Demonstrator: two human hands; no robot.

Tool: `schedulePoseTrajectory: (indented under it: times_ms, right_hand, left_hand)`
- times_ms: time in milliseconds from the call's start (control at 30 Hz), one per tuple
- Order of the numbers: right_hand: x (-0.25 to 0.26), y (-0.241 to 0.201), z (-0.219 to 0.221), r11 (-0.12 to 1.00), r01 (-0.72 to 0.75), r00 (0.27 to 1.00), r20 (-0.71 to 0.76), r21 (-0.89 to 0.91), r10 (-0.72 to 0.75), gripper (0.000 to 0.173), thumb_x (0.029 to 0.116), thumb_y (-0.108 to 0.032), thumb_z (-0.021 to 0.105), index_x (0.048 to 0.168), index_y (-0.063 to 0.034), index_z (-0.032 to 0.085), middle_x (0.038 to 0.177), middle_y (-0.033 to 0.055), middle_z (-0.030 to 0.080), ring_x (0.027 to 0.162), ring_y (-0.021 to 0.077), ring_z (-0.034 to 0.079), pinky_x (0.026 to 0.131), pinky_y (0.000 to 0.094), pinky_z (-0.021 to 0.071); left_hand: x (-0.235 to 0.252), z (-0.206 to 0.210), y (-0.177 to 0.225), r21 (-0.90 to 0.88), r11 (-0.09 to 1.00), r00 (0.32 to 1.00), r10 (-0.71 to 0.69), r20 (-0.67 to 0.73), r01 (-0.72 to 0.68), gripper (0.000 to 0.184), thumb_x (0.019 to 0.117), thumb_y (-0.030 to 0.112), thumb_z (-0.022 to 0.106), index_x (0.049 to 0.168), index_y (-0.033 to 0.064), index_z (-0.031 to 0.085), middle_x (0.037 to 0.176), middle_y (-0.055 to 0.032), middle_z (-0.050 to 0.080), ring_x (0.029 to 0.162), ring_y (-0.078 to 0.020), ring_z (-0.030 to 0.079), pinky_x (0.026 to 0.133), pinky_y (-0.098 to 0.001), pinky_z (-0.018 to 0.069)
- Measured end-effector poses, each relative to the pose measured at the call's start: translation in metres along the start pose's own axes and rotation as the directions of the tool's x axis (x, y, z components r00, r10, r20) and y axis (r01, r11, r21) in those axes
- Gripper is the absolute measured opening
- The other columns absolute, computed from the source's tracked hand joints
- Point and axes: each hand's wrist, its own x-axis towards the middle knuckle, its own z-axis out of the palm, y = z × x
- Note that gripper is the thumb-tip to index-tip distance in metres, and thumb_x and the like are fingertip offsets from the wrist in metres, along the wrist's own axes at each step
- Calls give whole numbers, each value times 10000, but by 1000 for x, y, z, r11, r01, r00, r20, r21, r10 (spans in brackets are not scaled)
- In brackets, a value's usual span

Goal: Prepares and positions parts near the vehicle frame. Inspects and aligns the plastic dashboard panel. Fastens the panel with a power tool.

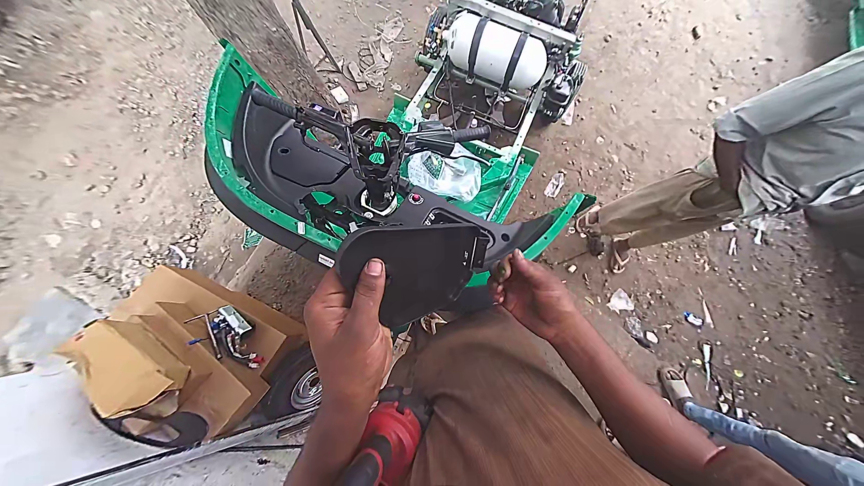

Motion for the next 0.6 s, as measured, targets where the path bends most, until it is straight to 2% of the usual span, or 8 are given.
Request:
schedulePoseTrajectory:
  times_ms: [67,100,167,233,333,467,600]
  right_hand:
    - [0,0,-2,999,16,1000,-8,-48,-16,341,1093,-312,448,924,-87,641,656,-21,529,555,82,522,543,237,464]
    - [1,-1,-3,997,31,999,-28,-69,-33,309,1090,-272,456,956,-72,650,631,-26,509,523,73,496,512,226,444]
    - [2,-4,-6,987,72,992,-96,-142,-86,242,1069,-187,480,1027,-47,673,673,6,545,556,86,523,549,240,477]
    - [5,-7,-9,976,105,982,-132,-190,-132,237,1050,-131,492,1093,-21,697,765,65,630,647,123,602,644,287,547]
    - [12,-10,-11,951,149,977,-111,-270,-184,293,1075,-132,449,1190,-5,686,872,99,679,735,148,659,733,325,595]
    - [23,-9,-13,926,155,981,-60,-344,-187,271,1065,-65,480,1240,14,671,966,141,704,819,192,696,810,375,617]
    - [31,-4,-9,909,156,982,-37,-388,-184,307,1053,-41,497,1335,-42,617,948,153,702,799,213,703,786,389,625]
  left_hand:
    - [0,-1,0,1,1000,1000,-4,-3,4,158,1033,54,547,1140,21,658,958,-72,720,857,-162,717,830,-364,627]
    - [1,-1,0,2,1000,1000,-8,-2,8,161,1037,58,543,1148,21,653,965,-74,720,863,-163,718,835,-365,627]
    - [1,-1,-1,0,1000,1000,-15,-3,15,165,1039,62,542,1156,19,649,976,-79,718,870,-165,716,841,-370,626]
    - [1,-1,-2,5,1000,1000,-12,2,12,167,1041,62,539,1160,20,649,978,-78,717,874,-164,714,842,-367,623]
    - [1,-1,-3,30,1000,1000,-4,3,4,168,1040,61,538,1162,25,648,982,-72,718,880,-164,717,843,-368,624]
    - [1,-1,-3,41,999,1000,-6,-2,6,168,1040,57,537,1169,26,640,998,-75,721,892,-169,724,842,-378,632]
    - [0,-2,-3,46,999,1000,4,5,-4,177,1041,58,537,1180,24,641,999,-79,723,895,-173,725,845,-382,631]
